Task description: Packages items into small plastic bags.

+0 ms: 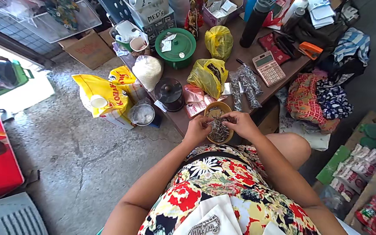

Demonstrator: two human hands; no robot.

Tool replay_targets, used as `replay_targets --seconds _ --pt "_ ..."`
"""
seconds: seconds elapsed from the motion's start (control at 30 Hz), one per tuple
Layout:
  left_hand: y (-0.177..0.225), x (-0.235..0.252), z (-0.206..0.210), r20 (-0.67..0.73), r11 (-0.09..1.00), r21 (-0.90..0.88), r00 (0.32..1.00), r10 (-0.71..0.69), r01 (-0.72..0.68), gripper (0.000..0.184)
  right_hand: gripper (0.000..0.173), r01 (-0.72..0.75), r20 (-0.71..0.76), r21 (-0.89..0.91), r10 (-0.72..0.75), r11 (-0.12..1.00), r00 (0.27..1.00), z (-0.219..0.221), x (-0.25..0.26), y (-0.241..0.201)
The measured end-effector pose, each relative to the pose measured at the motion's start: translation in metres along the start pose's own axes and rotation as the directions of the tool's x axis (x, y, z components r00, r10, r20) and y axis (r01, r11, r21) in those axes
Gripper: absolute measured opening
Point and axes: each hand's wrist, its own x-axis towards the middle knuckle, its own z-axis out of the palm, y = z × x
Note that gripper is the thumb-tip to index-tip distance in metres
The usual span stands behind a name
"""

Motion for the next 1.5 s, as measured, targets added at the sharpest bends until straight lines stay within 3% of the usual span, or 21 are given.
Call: replay_targets --seconds 0.1,0.3,0.43,0.57,0.67,0.87,1.03,1.2,1.3,1.33,1.4,1.5 --pt "0.001 0.0 0.001 0.009 1.0 -0.021 1.0 0.004 -0.004 0.024 0.021 0.029 0.074 0.0 -0.029 1.0 0.997 0.005 -0.003 -0.011" --pt "0.001 -0.002 0.0 0.035 0.999 -0.046 0.999 -0.007 0.008 0.024 0.017 0.123 0.137 -0.233 -0.093 0.965 0.986 0.02 0.002 -0.02" --pt "-0.001 -0.002 -0.001 0.053 0.999 -0.044 0.999 0.011 -0.009 0.029 0.023 0.167 0.207 -0.318 -0.104 0.933 0.973 0.024 0.005 -0.022" --pt "0.008 0.0 -0.008 0.034 0.997 -0.071 0.999 -0.01 0.012 0.028 0.025 0.196 0.099 -0.255 -0.176 0.947 0.979 0.024 0.004 -0.028" --pt "0.008 -0.001 -0.008 0.034 0.995 -0.102 0.999 -0.004 0.007 0.027 0.03 0.193 0.122 -0.192 -0.172 0.962 0.978 0.02 0.002 -0.028" --pt "0.01 -0.004 -0.004 0.04 0.987 -0.162 0.999 0.011 -0.004 0.025 0.013 0.345 -0.004 -0.224 -0.355 0.912 0.935 0.028 -0.003 -0.014" --pt "0.007 -0.006 -0.003 0.048 0.985 -0.172 0.999 -0.008 0.016 0.025 0.014 0.311 0.086 -0.321 -0.299 0.895 0.95 0.032 -0.002 -0.017" --pt "0.007 -0.005 -0.008 -0.019 0.979 -0.201 1.0 0.025 -0.028 0.027 0.022 0.344 -0.053 -0.084 -0.348 0.935 0.936 0.03 -0.007 -0.016" --pt "0.007 -0.006 -0.013 -0.042 0.979 -0.199 0.999 0.033 -0.041 0.029 0.022 0.317 -0.158 -0.067 -0.323 0.946 0.933 0.022 -0.005 -0.012" --pt "0.007 -0.007 -0.013 -0.044 0.979 -0.199 0.999 0.024 -0.033 0.029 0.023 0.276 -0.141 -0.104 -0.289 0.955 0.947 0.02 -0.001 -0.006" --pt "0.004 -0.006 -0.012 -0.051 0.979 -0.204 0.999 0.005 -0.015 0.027 0.029 0.147 0.029 -0.219 -0.145 0.965 0.989 0.021 0.011 0.012" --pt "-0.001 -0.003 -0.008 -0.058 0.974 -0.226 0.998 -0.005 -0.008 0.025 0.059 0.122 0.274 -0.41 -0.005 0.904 0.962 0.041 0.027 0.037"
